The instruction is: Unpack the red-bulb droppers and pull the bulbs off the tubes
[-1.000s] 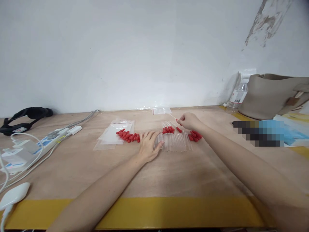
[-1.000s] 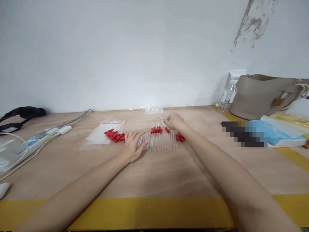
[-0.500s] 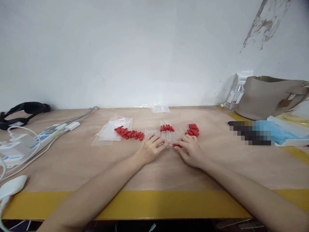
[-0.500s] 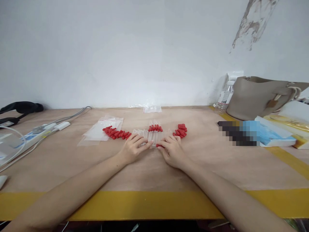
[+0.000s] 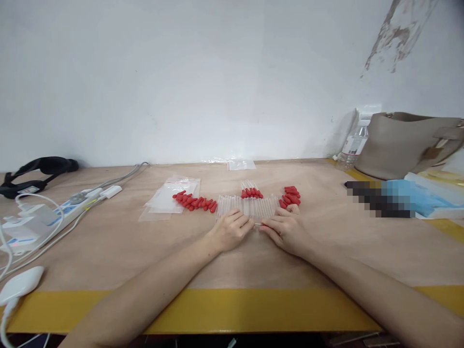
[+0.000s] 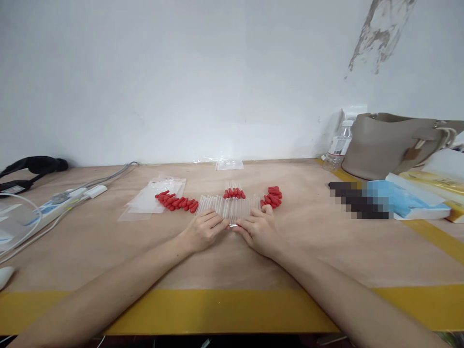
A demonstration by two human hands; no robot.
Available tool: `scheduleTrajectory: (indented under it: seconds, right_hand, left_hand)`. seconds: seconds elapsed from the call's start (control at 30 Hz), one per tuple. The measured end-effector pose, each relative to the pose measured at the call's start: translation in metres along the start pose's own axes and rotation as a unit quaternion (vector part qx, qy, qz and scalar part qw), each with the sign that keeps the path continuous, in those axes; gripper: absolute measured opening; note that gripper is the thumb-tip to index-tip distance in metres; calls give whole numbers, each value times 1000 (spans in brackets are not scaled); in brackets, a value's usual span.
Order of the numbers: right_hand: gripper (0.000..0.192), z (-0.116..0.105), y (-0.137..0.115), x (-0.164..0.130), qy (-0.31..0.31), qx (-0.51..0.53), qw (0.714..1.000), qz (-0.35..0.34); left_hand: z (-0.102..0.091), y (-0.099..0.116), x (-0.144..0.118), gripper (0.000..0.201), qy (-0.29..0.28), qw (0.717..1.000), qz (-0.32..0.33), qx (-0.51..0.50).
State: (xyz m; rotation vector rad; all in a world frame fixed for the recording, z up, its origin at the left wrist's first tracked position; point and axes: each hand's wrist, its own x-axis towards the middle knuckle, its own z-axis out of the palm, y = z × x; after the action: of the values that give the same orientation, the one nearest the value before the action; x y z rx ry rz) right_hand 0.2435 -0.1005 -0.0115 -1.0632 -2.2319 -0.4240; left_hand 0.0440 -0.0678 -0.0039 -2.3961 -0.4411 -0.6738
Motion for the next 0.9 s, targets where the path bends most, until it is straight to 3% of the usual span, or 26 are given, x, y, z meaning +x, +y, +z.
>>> scheduleTrajectory:
  seconds: [0.23,0.43,0.53,0.67,0.9]
  right_hand:
    - [19,3,6,1,49,-61,994,-71]
    - [12,5,19,-3,75,-96,987,-102]
    - [12,-4,35,-5,101,-79,991,-28]
    - [18,-15,58,-4,140,44,981,126]
    - [22,-19,73,1,118,112,953,255]
  left_hand:
    - [3,-1,2,20,5,1000,-16,-19]
    - [-2,-14,-4,23,-43,997,-44,-49]
    - [-6,-33,-12,24,-53,987,-137,-58]
    - [-3,-44,-15,25,-49,951,-285,-106]
    - [14,-30,-1,22,-32,932,-332,-140]
